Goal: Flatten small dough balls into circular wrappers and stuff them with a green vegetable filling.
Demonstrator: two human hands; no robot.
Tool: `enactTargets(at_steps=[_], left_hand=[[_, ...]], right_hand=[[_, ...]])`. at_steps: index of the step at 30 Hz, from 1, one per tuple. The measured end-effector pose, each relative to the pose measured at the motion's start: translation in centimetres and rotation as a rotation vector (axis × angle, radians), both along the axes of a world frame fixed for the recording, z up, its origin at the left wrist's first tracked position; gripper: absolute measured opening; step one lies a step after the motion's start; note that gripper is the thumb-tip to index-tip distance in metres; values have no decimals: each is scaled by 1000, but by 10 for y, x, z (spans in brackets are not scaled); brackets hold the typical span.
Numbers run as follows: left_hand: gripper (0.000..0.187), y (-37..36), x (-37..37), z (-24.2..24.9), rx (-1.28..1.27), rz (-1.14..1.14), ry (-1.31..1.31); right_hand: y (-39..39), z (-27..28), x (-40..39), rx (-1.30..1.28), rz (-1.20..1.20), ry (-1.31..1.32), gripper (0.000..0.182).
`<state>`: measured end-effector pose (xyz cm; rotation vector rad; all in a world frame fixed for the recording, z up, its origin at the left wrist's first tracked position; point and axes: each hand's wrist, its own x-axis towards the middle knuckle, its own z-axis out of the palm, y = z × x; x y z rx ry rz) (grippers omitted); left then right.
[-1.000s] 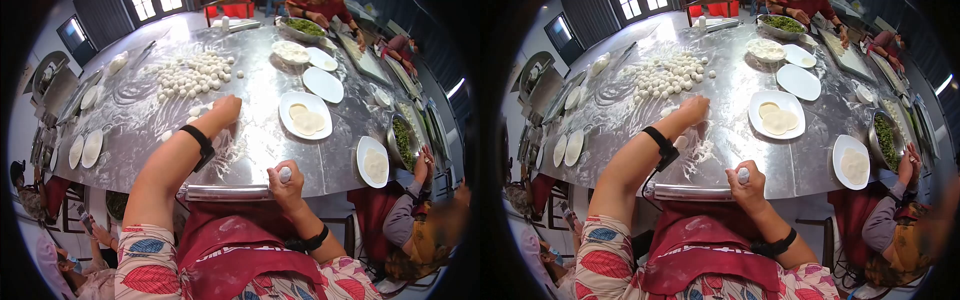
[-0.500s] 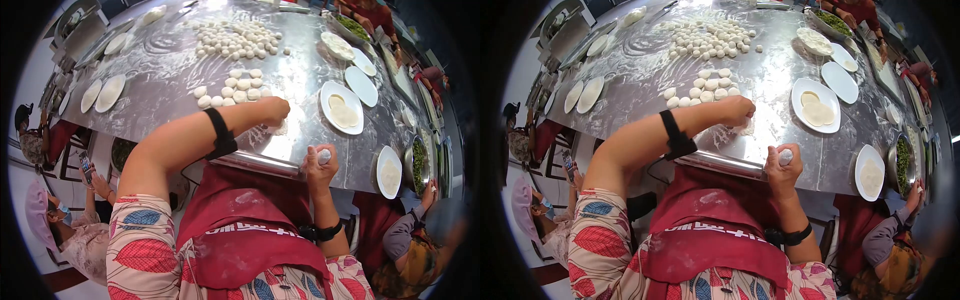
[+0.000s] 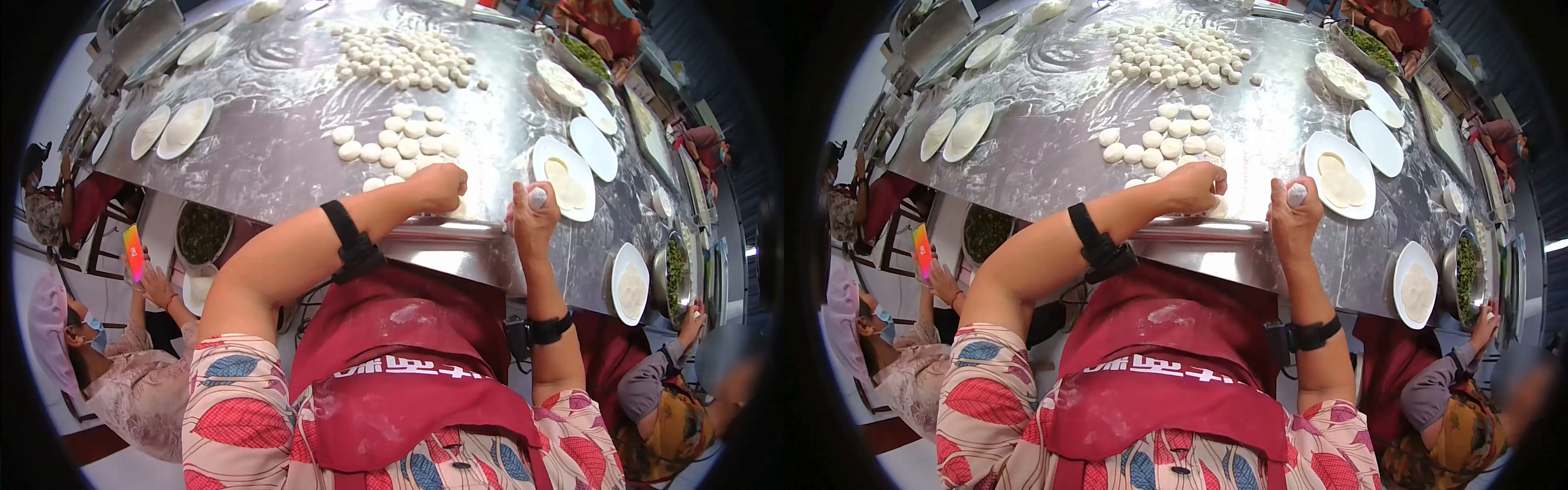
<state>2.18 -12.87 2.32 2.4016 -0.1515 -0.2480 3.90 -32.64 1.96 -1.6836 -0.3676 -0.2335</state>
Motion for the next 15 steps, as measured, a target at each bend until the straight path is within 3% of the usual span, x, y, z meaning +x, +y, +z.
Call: enactTargets(at_steps=[4,8,9,11,15], left_hand=[[21,10,-8,-10,-94,83,10],[17,2,-12,-10,-100,39,43],[17,-1,-10,-9,-56,45,32],[18,-2,-5,-3,29,69,-2],[14,13,-7,-10,-51,-27,-44]], right_hand=[[-14,-10,-21,9,-46,-18,18],[4,-5,6,-8,-92,39,16],[5,-19,29,-166,-136,-133,16],[19,-5,28,-51,-47,-23,16],[-2,-3,-3,-106,-141,20,16]])
